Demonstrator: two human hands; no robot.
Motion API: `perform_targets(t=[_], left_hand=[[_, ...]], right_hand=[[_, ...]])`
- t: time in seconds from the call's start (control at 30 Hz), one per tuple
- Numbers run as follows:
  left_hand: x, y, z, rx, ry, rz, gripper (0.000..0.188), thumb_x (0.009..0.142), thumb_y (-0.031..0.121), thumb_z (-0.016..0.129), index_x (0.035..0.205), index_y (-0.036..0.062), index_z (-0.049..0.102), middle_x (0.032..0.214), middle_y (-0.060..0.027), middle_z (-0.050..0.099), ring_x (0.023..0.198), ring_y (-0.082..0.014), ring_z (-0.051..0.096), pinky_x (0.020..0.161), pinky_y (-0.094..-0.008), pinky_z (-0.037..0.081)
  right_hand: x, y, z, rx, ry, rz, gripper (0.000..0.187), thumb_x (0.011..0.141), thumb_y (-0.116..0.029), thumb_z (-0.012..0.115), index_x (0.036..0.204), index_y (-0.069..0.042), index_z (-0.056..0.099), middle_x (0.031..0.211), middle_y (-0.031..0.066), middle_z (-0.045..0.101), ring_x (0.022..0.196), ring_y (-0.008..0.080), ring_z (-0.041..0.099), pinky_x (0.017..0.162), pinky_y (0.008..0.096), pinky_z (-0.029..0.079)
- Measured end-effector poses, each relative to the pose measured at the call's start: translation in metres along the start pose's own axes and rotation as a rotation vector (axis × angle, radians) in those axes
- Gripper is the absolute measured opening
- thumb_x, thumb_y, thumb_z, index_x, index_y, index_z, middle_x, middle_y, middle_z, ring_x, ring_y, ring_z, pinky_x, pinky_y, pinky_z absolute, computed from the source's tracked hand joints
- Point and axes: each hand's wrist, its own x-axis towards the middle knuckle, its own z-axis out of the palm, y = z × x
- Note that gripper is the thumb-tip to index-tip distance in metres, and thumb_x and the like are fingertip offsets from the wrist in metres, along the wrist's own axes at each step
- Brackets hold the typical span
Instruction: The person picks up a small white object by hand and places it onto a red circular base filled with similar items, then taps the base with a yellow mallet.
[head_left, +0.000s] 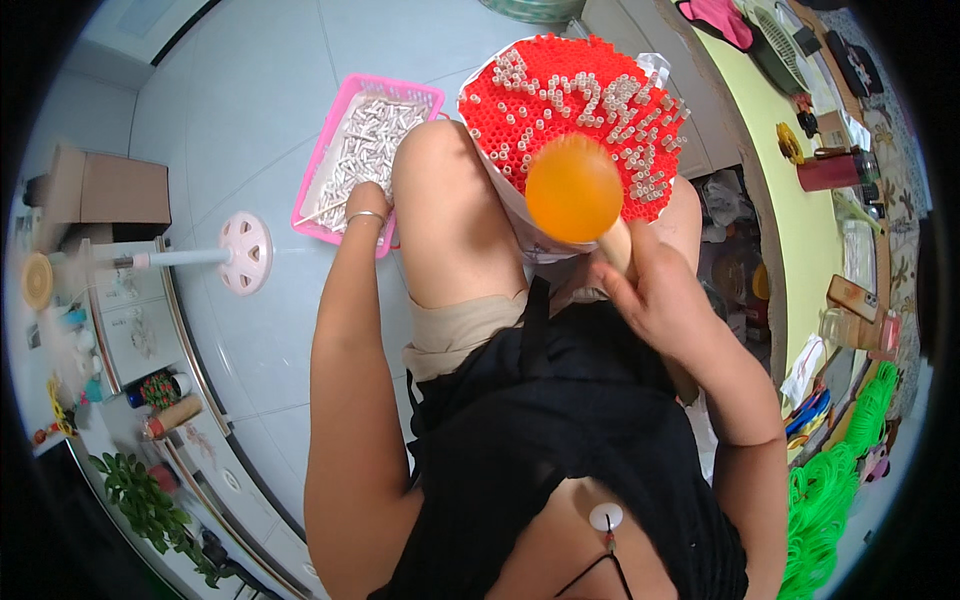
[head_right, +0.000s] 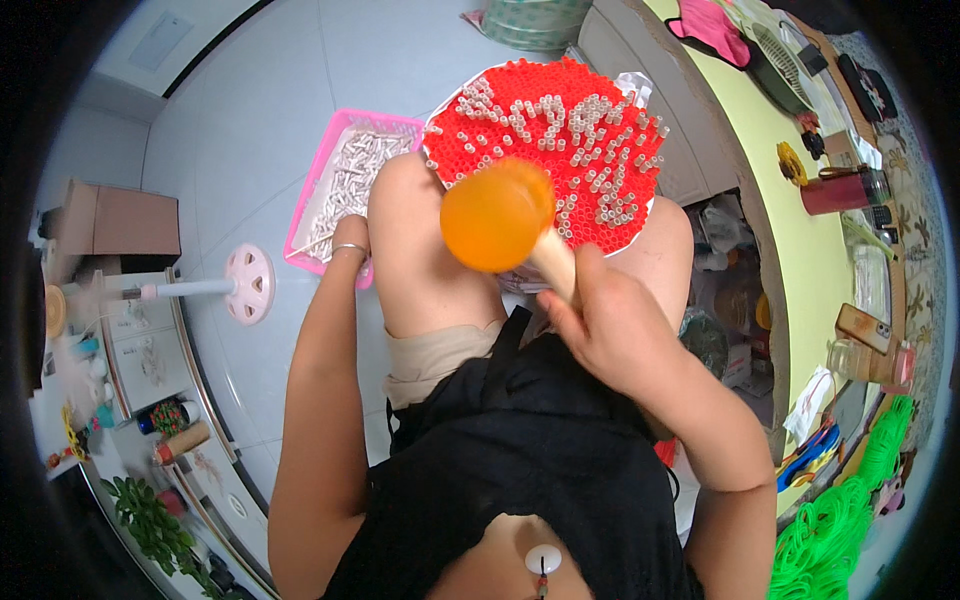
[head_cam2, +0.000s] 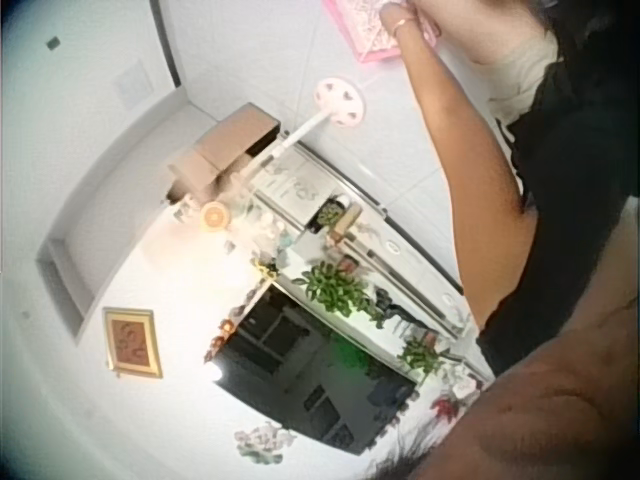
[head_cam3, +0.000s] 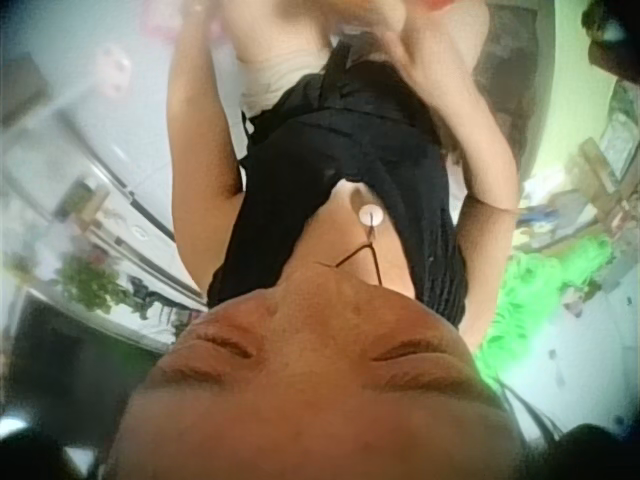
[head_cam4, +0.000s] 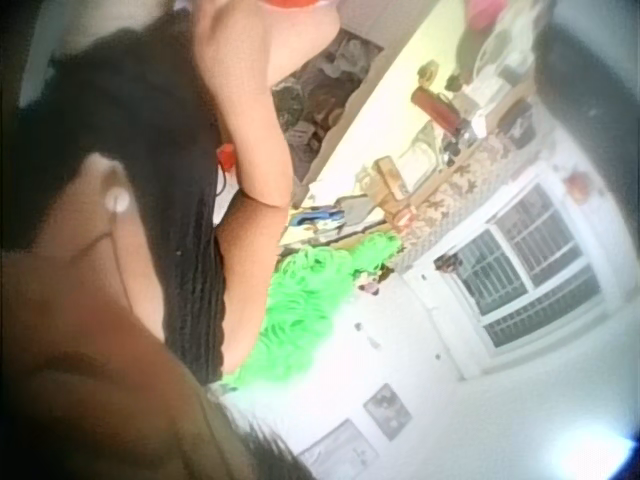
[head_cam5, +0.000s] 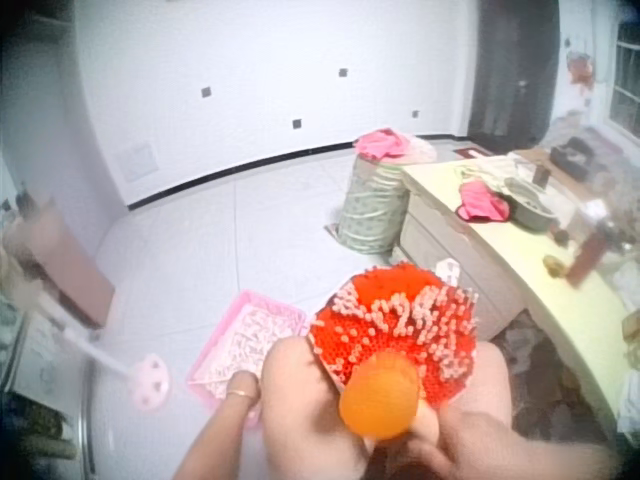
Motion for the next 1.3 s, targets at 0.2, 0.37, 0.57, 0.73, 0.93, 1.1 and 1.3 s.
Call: perform_targets(t=[0.2,0.37,0.57,0.73,0.93,1.1,1.3], left_hand=[[-0.011,-0.03,-0.003,-0.079,0.096,-0.143,0.022,0.082,0.017,0.064,0.093,0.0013,0.075,0.099,-0.0211,0.072,0.091,-0.0383,0.07,0.08,-0.0442,0.056],[-0.063,-0.011,-0.057,-0.613,0.455,-0.014,0.019,0.083,0.015,0.071,0.092,-0.0019,0.074,0.085,-0.0134,0.073,0.071,-0.0233,0.068,0.065,-0.0357,0.053],[-0.201,0.125,-0.139,-1.483,0.282,0.373,0.018,0.084,-0.005,0.07,0.102,-0.0018,0.071,0.088,-0.0055,0.071,0.07,-0.0061,0.062,0.063,-0.02,0.05],[-0.219,0.181,-0.133,-1.393,0.306,0.627,0.011,0.085,-0.005,0.069,0.096,-0.0037,0.071,0.09,-0.0083,0.07,0.073,-0.0098,0.065,0.064,-0.0223,0.052],[-0.213,0.184,-0.118,-1.151,0.48,0.56,0.01,0.081,-0.004,0.071,0.09,-0.0028,0.072,0.077,-0.0103,0.067,0.065,-0.014,0.063,0.058,-0.0257,0.049],[-0.215,0.185,-0.131,-0.978,0.536,0.591,0.008,0.076,-0.001,0.073,0.083,-0.0016,0.07,0.071,-0.0125,0.064,0.06,-0.023,0.061,0.055,-0.0326,0.047],[-0.211,0.185,-0.145,-0.831,0.54,0.663,0.008,0.074,0.003,0.073,0.081,-0.0006,0.07,0.07,-0.0149,0.063,0.063,-0.0295,0.061,0.058,-0.0379,0.048]], right_hand=[[-0.002,-0.027,-0.026,0.517,0.049,0.308,0.036,0.093,-0.016,0.066,0.121,0.002,0.052,0.073,0.0052,0.06,0.051,0.0086,0.053,0.046,0.024,0.042],[-0.02,-0.009,-0.027,0.664,0.06,0.303,0.039,0.093,-0.017,0.065,0.125,0.002,0.053,0.074,0.0013,0.058,0.049,0.0052,0.05,0.045,0.0205,0.04],[-0.023,0.009,-0.02,0.762,0.039,0.365,0.036,0.093,-0.018,0.066,0.119,0.003,0.054,0.073,0.0006,0.057,0.049,0.0057,0.05,0.045,0.0209,0.04],[-0.02,0.006,-0.018,0.727,-0.04,0.34,0.027,0.094,-0.018,0.065,0.111,-0.001,0.053,0.073,0.0001,0.053,0.048,0.0062,0.049,0.045,0.02,0.04],[-0.023,0.008,-0.016,0.667,-0.108,0.332,0.039,0.093,-0.019,0.069,0.121,0.002,0.053,0.077,0.0023,0.059,0.05,0.0079,0.051,0.046,0.0227,0.043],[-0.013,0.001,-0.022,0.582,-0.188,0.36,0.04,0.092,-0.02,0.069,0.12,0.003,0.052,0.077,0.0036,0.059,0.052,0.0072,0.053,0.047,0.0234,0.044],[-0.003,0.004,-0.013,0.238,-0.027,0.069,0.04,0.091,-0.021,0.068,0.115,0.006,0.052,0.077,0.0215,0.063,0.068,0.0361,0.064,0.061,0.0413,0.049]])
